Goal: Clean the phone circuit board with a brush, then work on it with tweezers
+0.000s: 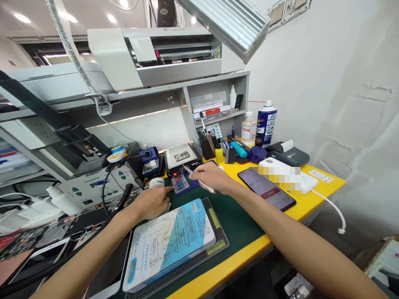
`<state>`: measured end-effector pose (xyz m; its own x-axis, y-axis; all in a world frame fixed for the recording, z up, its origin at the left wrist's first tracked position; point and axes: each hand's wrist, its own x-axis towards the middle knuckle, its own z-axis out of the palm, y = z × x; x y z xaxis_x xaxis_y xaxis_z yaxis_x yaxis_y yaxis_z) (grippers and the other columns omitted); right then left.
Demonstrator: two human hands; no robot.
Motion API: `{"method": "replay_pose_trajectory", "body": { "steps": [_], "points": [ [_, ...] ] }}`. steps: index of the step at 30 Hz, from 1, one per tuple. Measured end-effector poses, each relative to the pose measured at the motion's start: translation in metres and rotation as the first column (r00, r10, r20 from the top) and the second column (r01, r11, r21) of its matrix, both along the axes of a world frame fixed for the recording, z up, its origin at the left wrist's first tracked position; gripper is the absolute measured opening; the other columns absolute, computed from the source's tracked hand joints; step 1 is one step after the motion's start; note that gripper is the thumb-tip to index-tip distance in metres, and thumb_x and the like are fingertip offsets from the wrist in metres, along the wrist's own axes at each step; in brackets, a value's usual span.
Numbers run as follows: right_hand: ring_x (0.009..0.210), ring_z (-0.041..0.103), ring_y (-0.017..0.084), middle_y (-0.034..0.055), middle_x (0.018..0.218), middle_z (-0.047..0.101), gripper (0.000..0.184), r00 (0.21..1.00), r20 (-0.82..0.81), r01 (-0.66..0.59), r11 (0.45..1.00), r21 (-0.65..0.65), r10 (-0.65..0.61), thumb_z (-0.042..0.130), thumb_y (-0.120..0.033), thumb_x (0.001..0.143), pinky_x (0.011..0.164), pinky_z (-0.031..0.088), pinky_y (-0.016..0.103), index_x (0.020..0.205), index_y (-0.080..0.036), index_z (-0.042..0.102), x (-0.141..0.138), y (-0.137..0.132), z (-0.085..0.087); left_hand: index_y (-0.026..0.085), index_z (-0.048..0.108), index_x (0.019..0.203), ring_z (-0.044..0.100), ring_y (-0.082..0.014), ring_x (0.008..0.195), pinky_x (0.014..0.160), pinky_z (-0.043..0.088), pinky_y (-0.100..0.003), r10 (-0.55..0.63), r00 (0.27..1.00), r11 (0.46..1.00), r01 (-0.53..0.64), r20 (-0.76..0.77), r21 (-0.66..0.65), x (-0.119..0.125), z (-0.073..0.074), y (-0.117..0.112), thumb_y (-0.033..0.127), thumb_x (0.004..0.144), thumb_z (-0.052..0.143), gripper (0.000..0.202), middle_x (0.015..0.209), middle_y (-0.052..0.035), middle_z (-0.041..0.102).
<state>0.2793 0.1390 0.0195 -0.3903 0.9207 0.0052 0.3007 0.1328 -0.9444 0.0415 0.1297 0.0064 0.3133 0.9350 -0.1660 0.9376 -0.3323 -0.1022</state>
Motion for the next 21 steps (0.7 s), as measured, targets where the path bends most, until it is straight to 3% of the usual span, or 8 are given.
{"method": "replay_pose_trajectory", "body": {
  "steps": [5,13,21],
  "points": [
    [0.028,0.036,0.008,-0.0076,0.035,0.046,0.032,1.000,0.019,0.011,1.000,0.004,-0.011,0.062,-0.042,0.087,0.040,0.028,0.025,0.064,-0.019,0.060,0.001,0.002,-0.002,0.015,0.060,0.122,0.067,-0.0213,0.099,0.089,0.056,-0.044,-0.046,0.997,0.999,0.046,-0.062,-0.009,0.003,0.006,-0.004,0.039,0.099,0.055,0.034,0.111,-0.0085,0.067],
    [0.030,0.037,0.009,-0.0072,0.036,0.047,0.031,0.999,0.030,0.033,0.999,0.022,-0.034,0.063,-0.043,0.085,0.041,0.027,0.025,0.065,-0.019,0.060,0.000,0.006,-0.005,0.013,0.065,0.102,0.066,-0.0202,0.098,0.088,0.055,-0.043,-0.119,0.980,0.993,0.115,-0.159,-0.032,0.010,0.006,-0.009,0.036,0.098,0.057,0.025,0.108,-0.0074,0.068],
    [0.028,0.036,0.008,-0.0079,0.032,0.044,0.029,0.999,-0.003,0.047,0.998,0.033,-0.047,0.061,-0.040,0.086,0.042,0.030,0.025,0.066,-0.019,0.062,0.004,0.010,-0.006,0.015,0.064,0.111,0.065,-0.0206,0.101,0.089,0.055,-0.043,-0.099,0.989,0.995,0.095,-0.114,-0.043,0.006,0.009,-0.007,0.038,0.097,0.059,0.028,0.113,-0.0083,0.066]
  ]
}}
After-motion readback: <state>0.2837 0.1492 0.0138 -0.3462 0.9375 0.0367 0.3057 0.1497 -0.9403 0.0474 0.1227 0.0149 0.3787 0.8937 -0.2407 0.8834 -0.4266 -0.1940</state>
